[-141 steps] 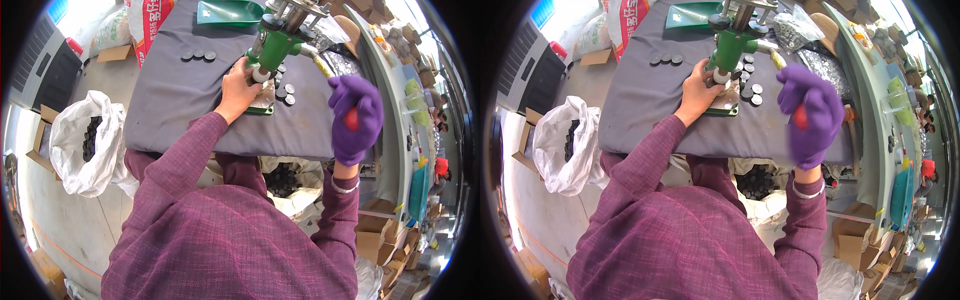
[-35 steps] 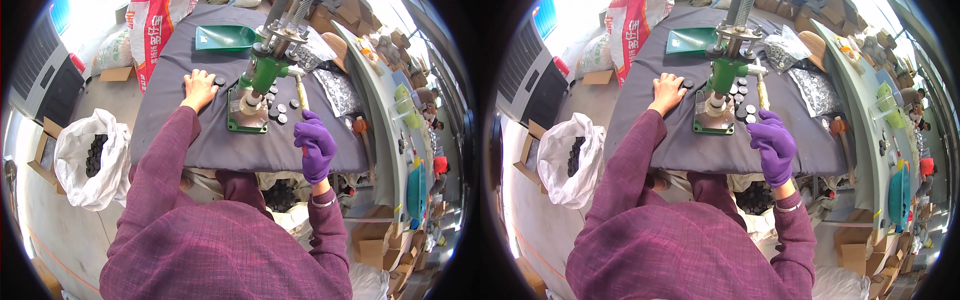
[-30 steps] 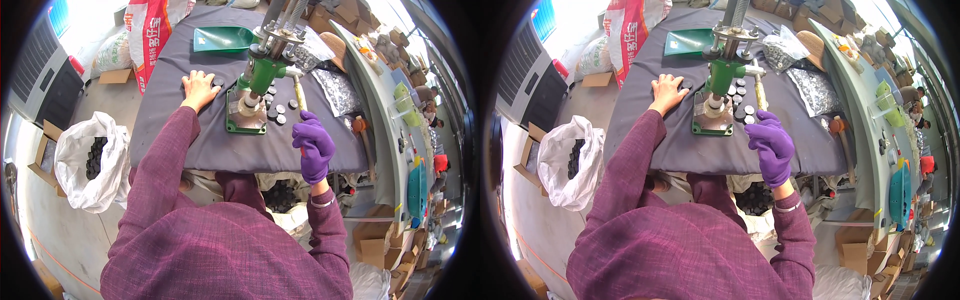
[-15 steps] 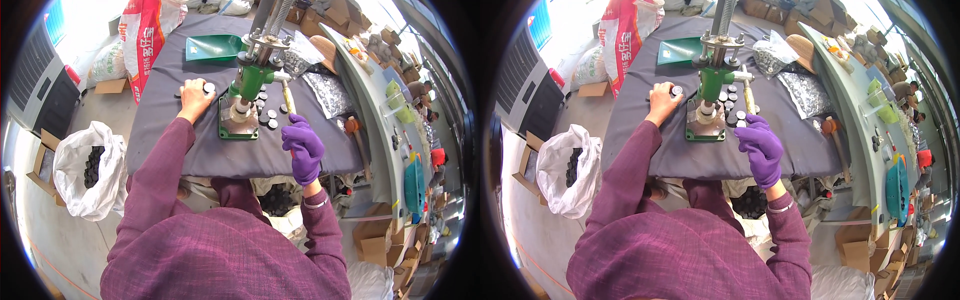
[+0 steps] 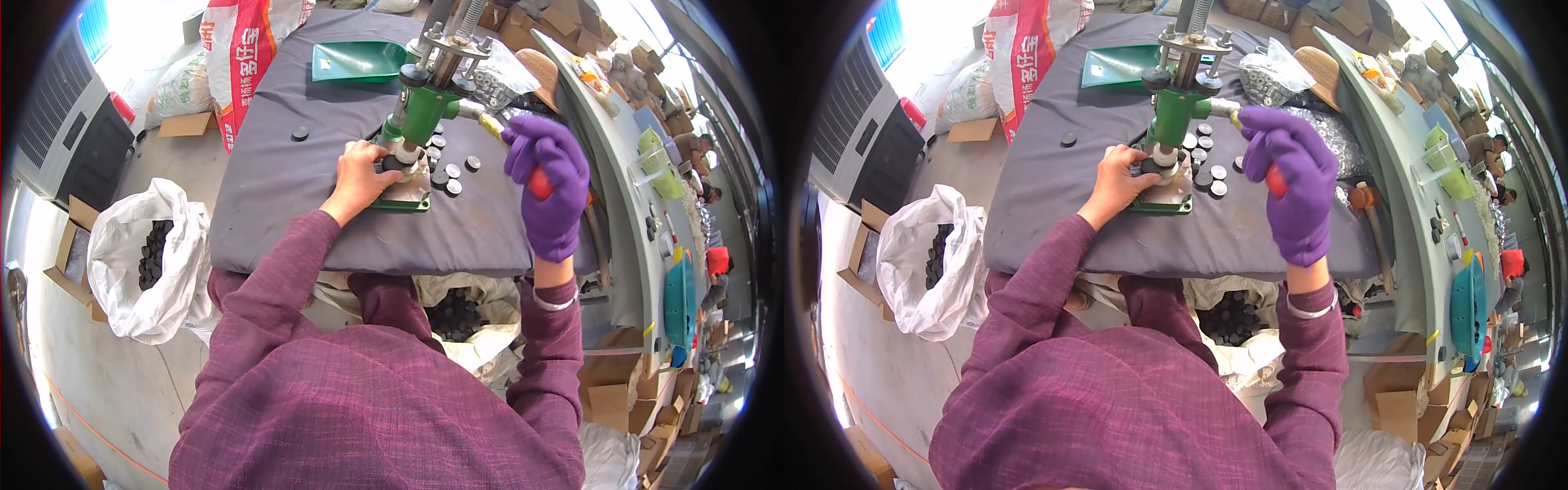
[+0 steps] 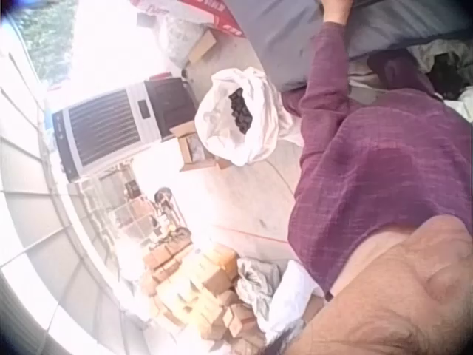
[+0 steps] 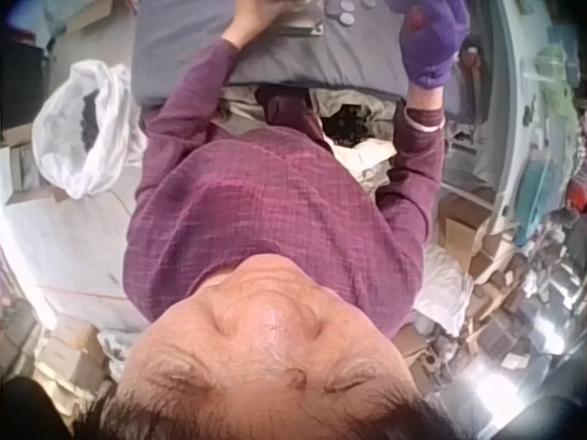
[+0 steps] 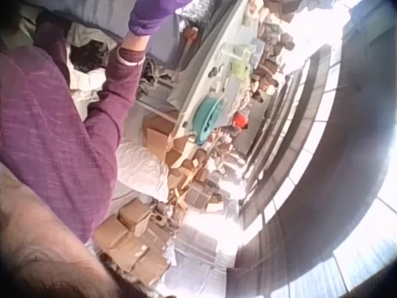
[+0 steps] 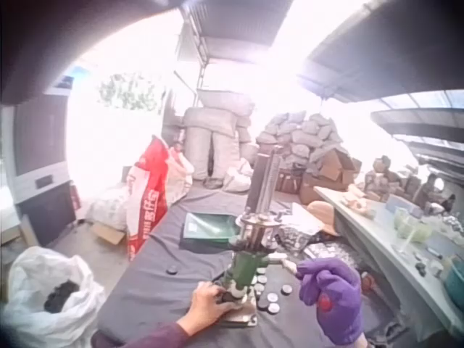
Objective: The person stamps small circular plastic components using a manual press.
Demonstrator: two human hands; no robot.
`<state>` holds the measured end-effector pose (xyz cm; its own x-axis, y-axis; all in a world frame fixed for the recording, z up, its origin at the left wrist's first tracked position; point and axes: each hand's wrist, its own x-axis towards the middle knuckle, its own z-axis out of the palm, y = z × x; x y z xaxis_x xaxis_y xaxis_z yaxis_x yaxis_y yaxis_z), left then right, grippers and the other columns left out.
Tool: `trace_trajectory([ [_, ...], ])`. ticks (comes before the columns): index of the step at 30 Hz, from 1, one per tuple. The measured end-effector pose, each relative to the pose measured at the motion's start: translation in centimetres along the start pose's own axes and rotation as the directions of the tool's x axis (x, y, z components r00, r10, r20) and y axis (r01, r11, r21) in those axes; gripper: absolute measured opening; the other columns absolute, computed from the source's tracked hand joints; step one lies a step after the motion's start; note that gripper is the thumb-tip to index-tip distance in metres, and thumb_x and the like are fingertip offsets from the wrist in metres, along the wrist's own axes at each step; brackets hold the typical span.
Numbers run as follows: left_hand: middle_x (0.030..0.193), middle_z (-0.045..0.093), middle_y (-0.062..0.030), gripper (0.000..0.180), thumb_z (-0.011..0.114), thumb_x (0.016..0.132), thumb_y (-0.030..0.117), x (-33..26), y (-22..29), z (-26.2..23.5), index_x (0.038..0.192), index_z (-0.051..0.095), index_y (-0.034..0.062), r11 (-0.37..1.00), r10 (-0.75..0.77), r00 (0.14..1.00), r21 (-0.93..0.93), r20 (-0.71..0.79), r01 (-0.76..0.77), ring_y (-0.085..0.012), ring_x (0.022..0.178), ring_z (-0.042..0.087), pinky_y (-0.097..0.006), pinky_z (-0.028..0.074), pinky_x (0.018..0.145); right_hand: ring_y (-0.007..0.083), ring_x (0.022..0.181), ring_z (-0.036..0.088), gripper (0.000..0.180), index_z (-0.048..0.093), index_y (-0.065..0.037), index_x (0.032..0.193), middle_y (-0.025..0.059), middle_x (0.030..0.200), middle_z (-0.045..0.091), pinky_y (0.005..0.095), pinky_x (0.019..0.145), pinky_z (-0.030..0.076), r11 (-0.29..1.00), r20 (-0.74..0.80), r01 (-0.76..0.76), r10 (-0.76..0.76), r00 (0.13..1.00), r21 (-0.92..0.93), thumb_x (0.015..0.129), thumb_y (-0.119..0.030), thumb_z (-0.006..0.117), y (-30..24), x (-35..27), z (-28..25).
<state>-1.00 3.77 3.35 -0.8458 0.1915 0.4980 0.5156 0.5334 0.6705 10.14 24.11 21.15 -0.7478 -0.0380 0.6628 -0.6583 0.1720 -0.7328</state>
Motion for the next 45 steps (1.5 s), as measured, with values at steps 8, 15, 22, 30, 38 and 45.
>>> trace_trajectory([
  [8, 0.097, 0.059, -0.0067, 0.041, 0.082, 0.061, 0.027, 0.5, 0.5, 2.9, 0.095, 0.071, 0.0074, 0.994, -0.066, 0.992, -0.091, -0.11, 0.056, -0.0294, 0.103, 0.05, -0.042, 0.041, 0.084, 0.0143, 0.06, 0.048, 0.04, 0.061, 0.01, 0.107, 0.0018, 0.059, 0.046, 0.0339, 0.081, 0.047, 0.998, -0.012, -0.049, 0.048, 0.999, -0.041, 0.092, -0.02, 0.039, -0.7, 1.6, -0.2],
  [15, 0.102, 0.059, -0.0074, 0.047, 0.083, 0.061, 0.029, 0.9, -0.4, 2.8, 0.1, 0.068, 0.0076, 0.997, -0.064, 0.996, -0.049, -0.054, 0.061, -0.0297, 0.105, 0.05, -0.045, 0.04, 0.087, 0.0112, 0.061, 0.052, 0.033, 0.064, 0.007, 0.103, 0.0052, 0.062, 0.053, 0.0331, 0.081, 0.051, 0.999, -0.011, 0.034, -0.034, 0.999, 0.019, 0.092, -0.013, 0.04, 1.3, -0.5, 0.1],
  [22, 0.105, 0.059, -0.0117, 0.04, 0.073, 0.074, 0.025, 2.5, -6.0, -2.8, 0.108, 0.062, 0.0076, 0.968, 0.016, 0.967, 0.244, -0.256, 0.048, -0.0319, 0.106, 0.052, -0.043, 0.044, 0.089, 0.0188, 0.071, 0.057, 0.025, 0.064, 0.0, 0.093, 0.0033, 0.061, 0.056, 0.0499, 0.102, 0.039, 0.951, 0.033, 0.237, -0.235, 0.971, -0.198, 0.078, -0.016, 0.05, 5.9, -7.0, 0.9],
  [30, 0.113, 0.059, -0.013, 0.038, 0.073, 0.079, 0.027, 3.0, -11.0, -5.7, 0.108, 0.065, 0.0043, 0.762, -0.242, 0.955, 0.575, -0.173, 0.297, -0.0321, 0.114, 0.049, -0.044, 0.044, 0.093, 0.0154, 0.064, 0.053, 0.03, 0.067, 0.001, 0.094, 0.003, 0.061, 0.056, 0.0456, 0.102, 0.041, 0.954, 0.102, 0.167, -0.145, 0.984, -0.25, 0.072, -0.004, 0.048, 4.6, -6.2, 0.5],
  [38, 0.083, 0.066, -0.0152, 0.04, 0.079, 0.068, 0.023, 0.5, -0.6, -2.9, 0.099, 0.066, 0.0012, 0.988, -0.116, 0.986, -0.084, 0.118, 0.127, -0.0305, 0.078, 0.066, -0.039, 0.053, 0.074, 0.0115, 0.059, 0.049, 0.035, 0.063, 0.01, 0.104, 0.0043, 0.063, 0.051, 0.0304, 0.076, 0.049, 0.999, 0.049, -0.025, 0.027, 0.998, -0.036, 0.091, -0.011, 0.038, -1.0, 2.0, -0.4],
  [45, 0.085, 0.062, -0.0086, 0.039, 0.083, 0.062, 0.025, 0.2, 0.3, 0.1, 0.092, 0.07, 0.0043, 1.0, -0.005, 1.0, 0.013, 0.0, 0.005, -0.0272, 0.092, 0.055, -0.038, 0.046, 0.078, 0.0137, 0.061, 0.05, 0.038, 0.062, 0.01, 0.107, 0.004, 0.063, 0.051, 0.0327, 0.08, 0.051, 0.994, 0.033, -0.103, 0.102, 0.994, 0.033, 0.094, -0.015, 0.037, -1.1, 3.9, -0.8],
])
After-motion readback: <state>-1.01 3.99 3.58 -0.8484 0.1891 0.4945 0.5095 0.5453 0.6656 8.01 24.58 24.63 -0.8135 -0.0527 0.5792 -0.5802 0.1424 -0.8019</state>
